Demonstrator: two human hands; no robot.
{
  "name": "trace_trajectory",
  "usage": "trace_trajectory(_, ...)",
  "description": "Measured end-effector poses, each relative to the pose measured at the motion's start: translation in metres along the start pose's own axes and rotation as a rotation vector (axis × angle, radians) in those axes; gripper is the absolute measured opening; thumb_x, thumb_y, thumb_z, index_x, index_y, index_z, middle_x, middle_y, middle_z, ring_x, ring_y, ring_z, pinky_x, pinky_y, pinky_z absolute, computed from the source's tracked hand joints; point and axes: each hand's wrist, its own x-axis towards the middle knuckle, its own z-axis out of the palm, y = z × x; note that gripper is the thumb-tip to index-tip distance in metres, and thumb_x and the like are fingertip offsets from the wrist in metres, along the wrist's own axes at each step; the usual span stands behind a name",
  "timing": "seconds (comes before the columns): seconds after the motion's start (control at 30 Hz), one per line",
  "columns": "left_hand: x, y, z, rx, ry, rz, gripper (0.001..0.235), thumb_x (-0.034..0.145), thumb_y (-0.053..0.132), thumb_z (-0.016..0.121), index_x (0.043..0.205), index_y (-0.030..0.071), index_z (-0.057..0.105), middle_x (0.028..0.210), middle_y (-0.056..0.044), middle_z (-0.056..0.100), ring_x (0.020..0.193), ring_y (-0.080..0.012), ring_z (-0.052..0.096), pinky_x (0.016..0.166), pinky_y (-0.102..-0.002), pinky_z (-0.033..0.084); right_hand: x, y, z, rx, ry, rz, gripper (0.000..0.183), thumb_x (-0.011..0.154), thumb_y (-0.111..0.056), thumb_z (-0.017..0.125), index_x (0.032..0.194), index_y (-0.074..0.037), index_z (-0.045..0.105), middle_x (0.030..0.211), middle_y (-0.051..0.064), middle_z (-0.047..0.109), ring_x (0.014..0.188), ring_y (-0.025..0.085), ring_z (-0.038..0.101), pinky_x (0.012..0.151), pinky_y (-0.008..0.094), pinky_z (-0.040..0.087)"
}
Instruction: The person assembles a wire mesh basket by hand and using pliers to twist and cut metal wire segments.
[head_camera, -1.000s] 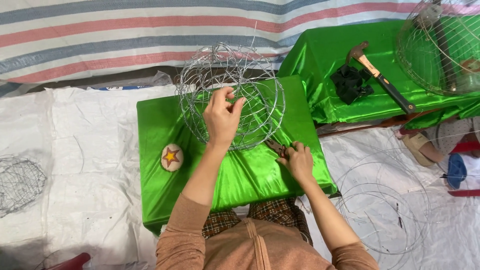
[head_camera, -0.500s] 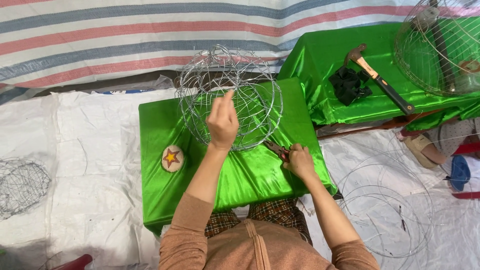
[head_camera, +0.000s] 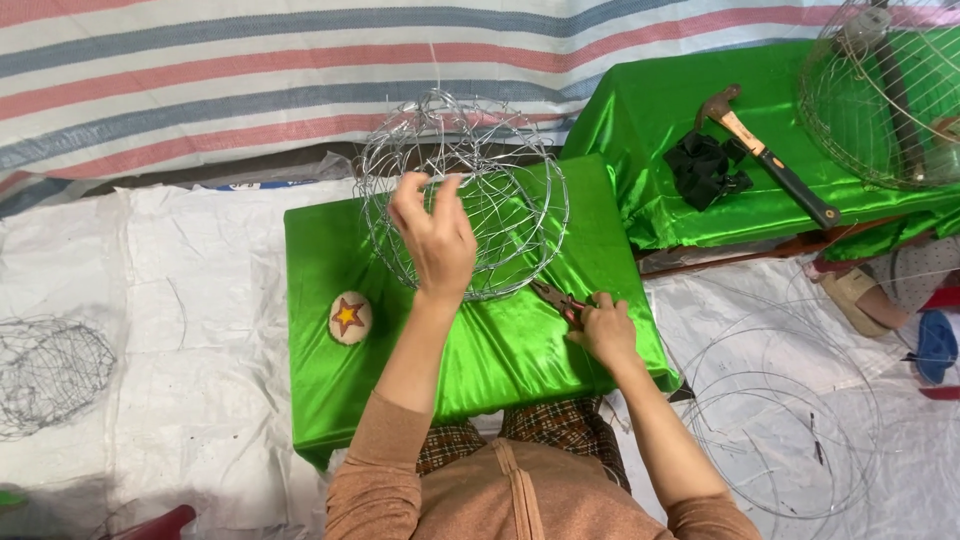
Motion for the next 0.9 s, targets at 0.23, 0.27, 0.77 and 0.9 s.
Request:
trace_trajectory(0.23,0.004,0.032,-0.003,-0.016,-0.325,-0.108,0.024,0.102,0.010,0.057,0.122,0.002,0.068,0.103,-0.016,0.071,0.094,-0.0239,0.068,0.082,-0.034,0.054,0.022,0.020,0.024,0.009,-0.031,-0.077,0.035,0.072,-0.034,0.086,0.099,-0.012,0.082,0.139,0.006,0.054,0.123,0.040,0.055,0.093,0.051,0.061)
trace_trajectory(0.27,0.007,0.040,-0.007,0.008,-0.440,-0.182,0.024,0.102,0.011,0.059,0.122,0.002,0.068,0.092,-0.015,0.072,0.083,-0.0243,0.069,0.075,-0.035,0.055,0.025,0.024,0.027,0.088,-0.018,-0.089,0.034,0.069,-0.034,0.083,0.093,-0.010,0.082,0.134,0.007,0.057,0.120,0.043,0.058,0.095,0.052,0.060)
trace_trajectory(0.77,-0.014,0.022,0.030,-1.192,-0.378,-0.691,0.014,0.102,0.004,0.054,0.110,0.004,0.066,0.073,-0.007,0.068,0.067,-0.0110,0.066,0.063,-0.024,0.062,-0.072,0.017,-0.096,1.955,-0.556,-0.709,0.024,0.071,0.003,0.070,0.083,-0.001,0.049,0.088,0.045,0.065,0.073,0.052,0.074,0.055,0.051,0.059)
trace_trajectory(0.9,-0.011,0.027,0.029,-1.208,-0.323,-0.720,0.015,0.102,0.003,0.054,0.113,0.002,0.065,0.077,-0.010,0.070,0.069,-0.0118,0.068,0.066,-0.025,0.064,-0.066,-0.014,-0.158,1.767,-0.621,-0.756,0.029,0.071,0.006,0.061,0.100,0.010,0.060,0.104,0.044,0.064,0.089,0.054,0.074,0.071,0.061,0.061)
